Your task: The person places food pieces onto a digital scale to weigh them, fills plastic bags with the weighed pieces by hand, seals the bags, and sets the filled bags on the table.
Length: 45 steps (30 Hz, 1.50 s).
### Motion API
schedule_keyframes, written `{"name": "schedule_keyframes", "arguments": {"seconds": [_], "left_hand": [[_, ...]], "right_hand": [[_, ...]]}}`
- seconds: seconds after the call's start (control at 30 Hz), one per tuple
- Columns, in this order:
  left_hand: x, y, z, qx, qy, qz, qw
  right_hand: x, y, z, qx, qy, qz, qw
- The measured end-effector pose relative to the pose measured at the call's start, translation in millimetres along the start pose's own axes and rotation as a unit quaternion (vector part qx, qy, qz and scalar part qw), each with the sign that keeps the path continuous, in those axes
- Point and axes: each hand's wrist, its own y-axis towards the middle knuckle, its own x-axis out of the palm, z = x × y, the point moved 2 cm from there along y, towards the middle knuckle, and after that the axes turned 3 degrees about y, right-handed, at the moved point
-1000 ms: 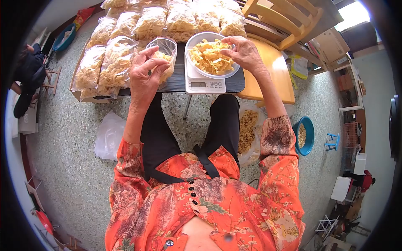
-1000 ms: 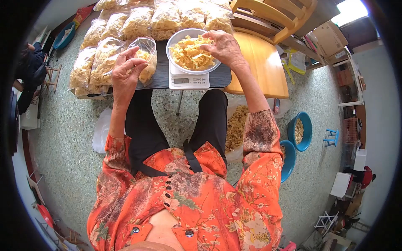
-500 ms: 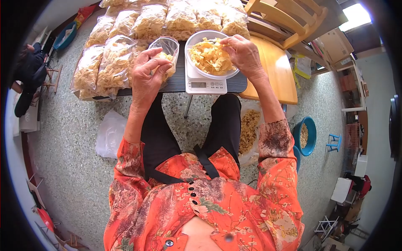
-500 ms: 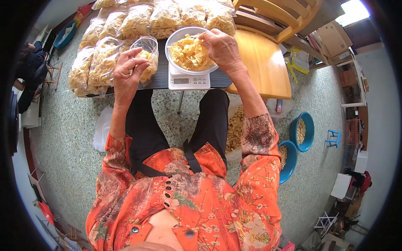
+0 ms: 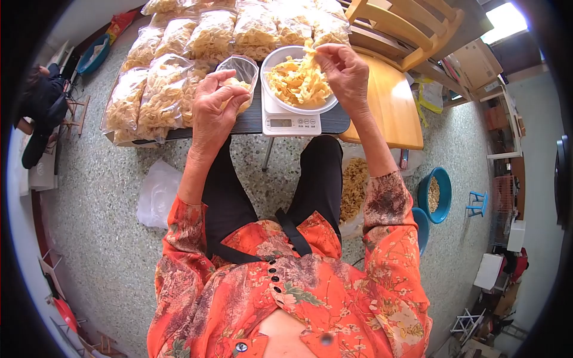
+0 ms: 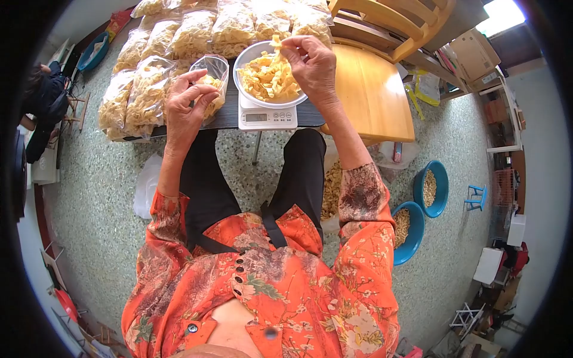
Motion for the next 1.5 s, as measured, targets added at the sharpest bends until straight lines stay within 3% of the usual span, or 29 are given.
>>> {"name": "schedule_keyframes", "arguments": {"seconds": [0.23,0.43,0.47,0.53,0.7,0.8,0.83,0.9,0.97,1.0,1.03,1.07,1.1,1.17,1.23,1.3,1.37,1.5], "left_hand": [[-2.3,-0.7,-1.8,-0.004,-0.006,-0.001,1.0],[-3.2,-1.5,-0.8,0.011,0.001,0.004,1.0],[-3.1,-1.6,-0.3,0.011,0.001,0.005,1.0],[-3.3,-2.2,-0.1,0.003,-0.004,-0.001,1.0],[-2.2,-2.0,-2.1,0.01,-0.002,-0.001,1.0],[-0.7,0.1,-3.1,0.013,-0.007,0.0,1.0],[-0.3,-1.1,-3.0,0.015,-0.004,0.003,1.0],[-1.1,-2.3,-2.2,0.014,-0.001,-0.002,1.0],[-1.0,-0.2,-2.9,0.014,0.002,-0.003,1.0],[-0.6,0.1,-4.9,0.023,0.008,0.003,1.0],[-0.2,0.3,-6.1,0.033,0.014,0.008,0.999],[0.8,0.3,-6.8,0.035,0.013,0.009,0.999],[1.8,1.6,-6.4,0.028,0.01,0.007,1.0],[2.6,4.2,-8.0,0.019,0.007,0.009,1.0],[3.1,5.0,-7.1,0.061,0.054,0.001,0.997],[3.2,3.6,-5.8,0.06,0.053,0.009,0.997],[4.2,3.7,-3.3,0.069,0.042,0.023,0.996],[1.4,0.7,-3.2,0.041,0.013,0.033,0.999]], "right_hand": [[2.3,12.9,-6.9,0.05,0.147,0.105,0.982],[3.2,15.7,-6.2,-0.003,0.129,0.176,0.976],[2.8,14.7,-3.6,-0.003,0.129,0.176,0.976],[8.2,12.9,-2.9,-0.088,-0.07,0.018,0.993],[4.8,12.1,-11.8,-0.001,-0.004,0.077,0.997],[2.6,14.7,-3.6,0.07,0.17,0.14,0.973],[3.2,12.8,3.3,0.071,0.168,0.141,0.973],[7.9,10.1,8.5,0.056,0.001,0.049,0.997],[4.6,15.5,9.2,0.062,0.002,0.042,0.997],[3.5,17.7,11.0,0.16,0.163,0.081,0.97],[4.3,18.7,11.9,0.251,0.318,0.116,0.907],[5.7,19.6,10.5,0.299,0.371,0.135,0.869],[6.7,21.5,7.5,0.296,0.372,0.135,0.87],[15.0,21.9,2.8,0.315,0.46,0.154,0.816],[28.2,20.1,-14.5,0.311,0.458,0.152,0.819],[44.7,17.8,-34.4,0.235,0.388,0.103,0.885],[60.9,10.9,-56.3,0.169,0.251,0.026,0.953],[94.3,4.3,-66.5,0.02,0.071,-0.083,0.994]]}}
